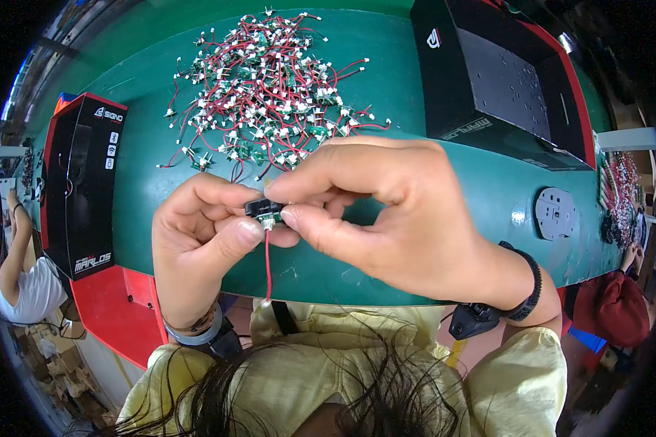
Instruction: Manually assemble and wire small electronic components at a factory workbench.
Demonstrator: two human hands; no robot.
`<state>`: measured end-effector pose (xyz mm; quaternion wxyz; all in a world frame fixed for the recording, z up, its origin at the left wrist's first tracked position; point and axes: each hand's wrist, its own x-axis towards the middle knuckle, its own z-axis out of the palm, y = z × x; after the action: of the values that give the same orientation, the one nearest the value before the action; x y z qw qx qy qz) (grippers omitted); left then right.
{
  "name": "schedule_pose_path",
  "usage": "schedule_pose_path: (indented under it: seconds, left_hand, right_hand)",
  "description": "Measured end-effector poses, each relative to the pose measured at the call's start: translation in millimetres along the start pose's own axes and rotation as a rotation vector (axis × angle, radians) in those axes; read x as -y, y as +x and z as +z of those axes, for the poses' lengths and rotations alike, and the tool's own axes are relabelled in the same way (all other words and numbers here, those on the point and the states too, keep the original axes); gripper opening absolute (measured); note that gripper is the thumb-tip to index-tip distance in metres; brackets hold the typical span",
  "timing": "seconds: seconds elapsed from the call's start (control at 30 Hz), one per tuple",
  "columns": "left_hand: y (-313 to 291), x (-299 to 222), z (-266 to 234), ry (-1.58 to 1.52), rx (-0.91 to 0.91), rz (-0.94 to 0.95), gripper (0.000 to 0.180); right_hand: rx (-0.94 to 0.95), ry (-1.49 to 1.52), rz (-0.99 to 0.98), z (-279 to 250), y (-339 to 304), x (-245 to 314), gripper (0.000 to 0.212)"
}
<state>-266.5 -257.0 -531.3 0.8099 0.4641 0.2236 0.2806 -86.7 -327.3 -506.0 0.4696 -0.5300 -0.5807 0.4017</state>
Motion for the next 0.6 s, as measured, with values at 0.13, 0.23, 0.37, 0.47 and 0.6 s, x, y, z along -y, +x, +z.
schedule_pose_path:
  seconds: [0.13, 0.23, 0.37, 0.47, 0.6]
  left_hand:
    - [-1, 7, 3, 0.124, -0.054, 0.026, 0.02]
    - [0, 11, 13, 0.331, -0.124, 0.129, 0.016]
    - [0, 11, 18, 0.392, -0.162, 0.127, 0.015]
    - [1, 16, 15, 0.345, -0.162, 0.175, 0.014]
    - [4, 21, 14, 0.409, -0.157, 0.208, 0.015]
  right_hand:
    - [0.009, -0.011, 0.042, 4, -2, -7, 0.017]
    - [-0.042, -0.07, 0.087, 13, -6, -12, 0.019]
    - [-0.111, -0.079, 0.001, 18, -8, -15, 0.021]
    - [-0.063, -0.067, -0.019, 14, -8, -19, 0.021]
    - [-0.05, -0.108, 0.032, 15, -6, -21, 0.02]
